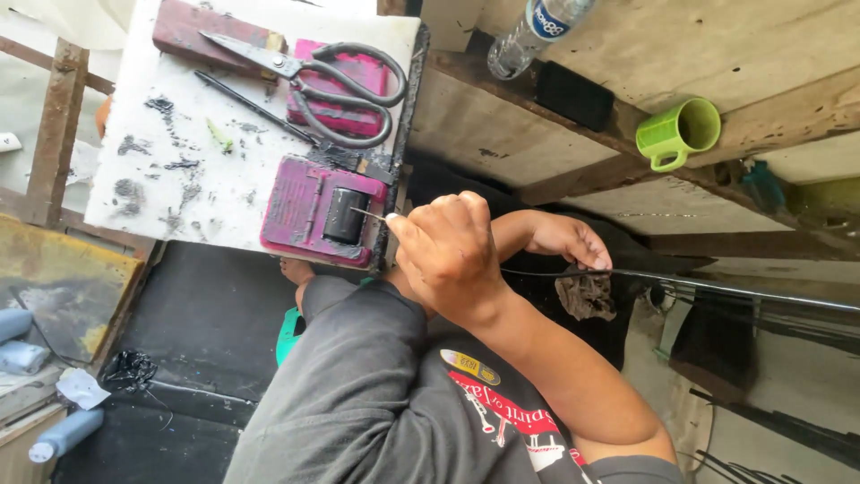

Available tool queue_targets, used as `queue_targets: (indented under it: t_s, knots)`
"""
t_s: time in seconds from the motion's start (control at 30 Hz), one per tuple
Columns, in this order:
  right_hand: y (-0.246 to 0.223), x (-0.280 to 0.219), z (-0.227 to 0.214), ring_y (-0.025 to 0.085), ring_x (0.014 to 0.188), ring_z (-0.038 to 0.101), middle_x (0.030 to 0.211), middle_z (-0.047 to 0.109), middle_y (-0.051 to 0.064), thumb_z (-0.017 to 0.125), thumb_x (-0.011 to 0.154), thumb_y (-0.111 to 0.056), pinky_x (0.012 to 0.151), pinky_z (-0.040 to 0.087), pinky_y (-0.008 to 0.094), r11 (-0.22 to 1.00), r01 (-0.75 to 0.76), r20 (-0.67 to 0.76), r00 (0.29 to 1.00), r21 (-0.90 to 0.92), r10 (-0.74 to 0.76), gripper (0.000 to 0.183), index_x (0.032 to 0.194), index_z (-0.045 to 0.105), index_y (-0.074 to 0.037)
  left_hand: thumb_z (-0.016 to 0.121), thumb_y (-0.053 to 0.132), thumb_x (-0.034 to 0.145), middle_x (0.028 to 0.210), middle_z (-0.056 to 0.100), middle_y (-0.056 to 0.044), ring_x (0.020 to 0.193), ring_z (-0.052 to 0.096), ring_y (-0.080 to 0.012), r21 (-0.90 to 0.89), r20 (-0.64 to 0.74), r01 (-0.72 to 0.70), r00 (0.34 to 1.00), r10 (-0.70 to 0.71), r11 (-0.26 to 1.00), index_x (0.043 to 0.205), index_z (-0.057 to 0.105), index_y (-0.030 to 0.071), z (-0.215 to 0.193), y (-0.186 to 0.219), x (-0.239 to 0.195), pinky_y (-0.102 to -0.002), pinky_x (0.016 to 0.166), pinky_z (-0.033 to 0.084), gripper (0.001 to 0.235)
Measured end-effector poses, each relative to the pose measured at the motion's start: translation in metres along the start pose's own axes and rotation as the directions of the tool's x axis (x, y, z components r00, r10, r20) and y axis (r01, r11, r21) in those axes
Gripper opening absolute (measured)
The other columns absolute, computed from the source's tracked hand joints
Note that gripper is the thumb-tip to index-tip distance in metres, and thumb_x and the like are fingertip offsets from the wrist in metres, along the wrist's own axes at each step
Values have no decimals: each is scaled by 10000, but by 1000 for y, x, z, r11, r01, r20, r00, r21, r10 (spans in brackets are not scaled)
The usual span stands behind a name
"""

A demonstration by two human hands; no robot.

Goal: Applying edge paint to leather strips using a manual roller applicator.

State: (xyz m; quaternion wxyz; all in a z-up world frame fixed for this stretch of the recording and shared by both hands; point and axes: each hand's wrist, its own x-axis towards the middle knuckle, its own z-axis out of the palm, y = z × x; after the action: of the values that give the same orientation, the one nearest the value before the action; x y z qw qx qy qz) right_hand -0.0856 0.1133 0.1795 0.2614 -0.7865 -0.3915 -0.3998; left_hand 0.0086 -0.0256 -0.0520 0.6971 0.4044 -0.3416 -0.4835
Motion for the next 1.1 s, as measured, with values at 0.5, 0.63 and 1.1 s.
queue_targets:
  t_s: [0.5,0.63,1.1]
  knots:
    - [1,-47,-20,210,772,619,769,651,46,718,850,-37,804,446,340,815,-444,391,872,373,296,123,941,787,-83,840,345,857,834,736,18,823,668,-124,25,41,34,999,-35,999,990,795,124,11,-1,5,-260,754,482,262]
    - [4,-46,-27,203,781,623,785,652,28,729,855,-43,808,448,337,819,-442,372,876,367,306,120,948,782,-98,839,349,857,831,735,26,820,665,-120,40,64,50,997,-53,998,981,796,131,6,-2,7,-256,750,480,255]
    - [32,-188,-174,291,833,654,914,715,143,737,911,78,791,557,415,801,-520,-124,852,-297,508,153,1060,766,85,813,236,889,793,716,57,800,670,-57,-115,-11,68,997,-70,991,1021,793,97,23,15,-17,-180,749,508,192]
